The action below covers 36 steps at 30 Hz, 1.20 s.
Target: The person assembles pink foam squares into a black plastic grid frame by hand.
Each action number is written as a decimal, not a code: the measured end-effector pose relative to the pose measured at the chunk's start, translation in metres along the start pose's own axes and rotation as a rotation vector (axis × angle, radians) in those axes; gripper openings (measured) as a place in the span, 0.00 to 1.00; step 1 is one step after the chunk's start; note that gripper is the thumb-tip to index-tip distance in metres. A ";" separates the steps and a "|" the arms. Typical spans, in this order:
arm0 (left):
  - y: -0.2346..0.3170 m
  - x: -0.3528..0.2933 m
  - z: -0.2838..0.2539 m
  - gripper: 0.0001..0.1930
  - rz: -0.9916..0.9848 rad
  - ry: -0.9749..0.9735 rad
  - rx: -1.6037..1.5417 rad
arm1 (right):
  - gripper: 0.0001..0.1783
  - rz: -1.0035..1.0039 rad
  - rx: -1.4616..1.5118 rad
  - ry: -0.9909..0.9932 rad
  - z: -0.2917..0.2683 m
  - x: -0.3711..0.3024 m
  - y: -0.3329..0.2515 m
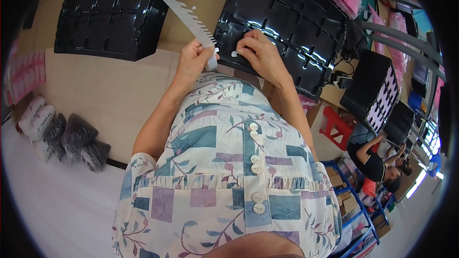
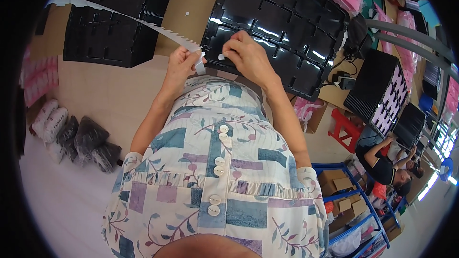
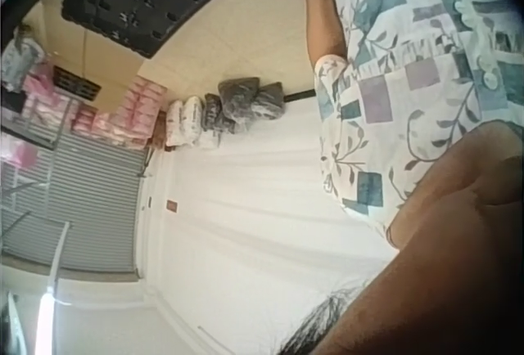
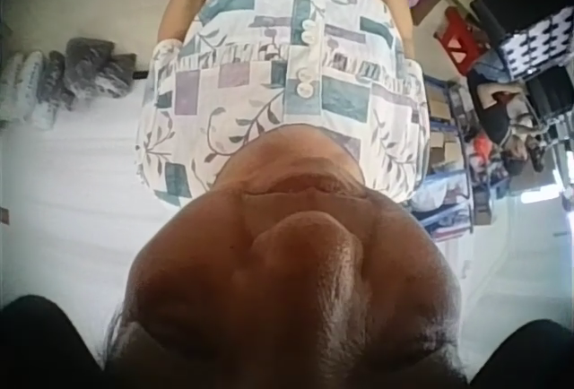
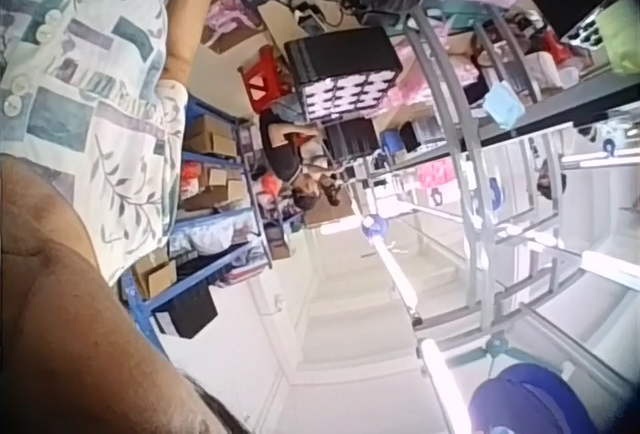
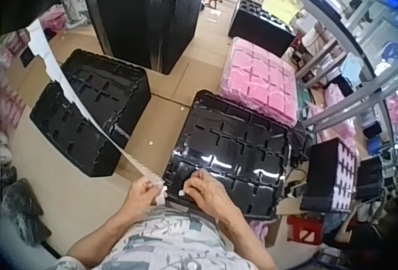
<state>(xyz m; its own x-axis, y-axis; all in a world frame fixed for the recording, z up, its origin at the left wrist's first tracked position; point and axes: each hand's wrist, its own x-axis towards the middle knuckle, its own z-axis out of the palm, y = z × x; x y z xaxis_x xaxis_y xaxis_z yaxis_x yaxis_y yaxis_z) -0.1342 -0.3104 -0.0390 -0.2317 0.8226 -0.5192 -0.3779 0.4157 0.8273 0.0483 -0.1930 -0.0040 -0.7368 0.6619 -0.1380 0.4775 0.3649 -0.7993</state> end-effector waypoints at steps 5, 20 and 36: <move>0.002 -0.003 0.000 0.06 0.026 0.052 0.090 | 0.07 -0.161 -0.537 0.134 0.024 0.022 -0.003; 0.008 -0.004 -0.002 0.05 0.068 0.039 0.299 | 0.12 -0.022 -0.534 0.090 0.026 0.021 -0.017; 0.016 -0.007 0.002 0.06 0.132 0.043 0.256 | 0.06 -0.229 -0.593 0.170 0.044 0.007 -0.005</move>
<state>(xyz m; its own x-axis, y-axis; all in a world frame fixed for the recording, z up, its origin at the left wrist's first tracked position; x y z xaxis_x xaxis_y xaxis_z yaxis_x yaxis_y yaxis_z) -0.1371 -0.3087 -0.0223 -0.3035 0.8611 -0.4079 -0.1051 0.3952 0.9126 0.0196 -0.2190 -0.0272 -0.7885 0.6011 0.1302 0.5363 0.7755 -0.3331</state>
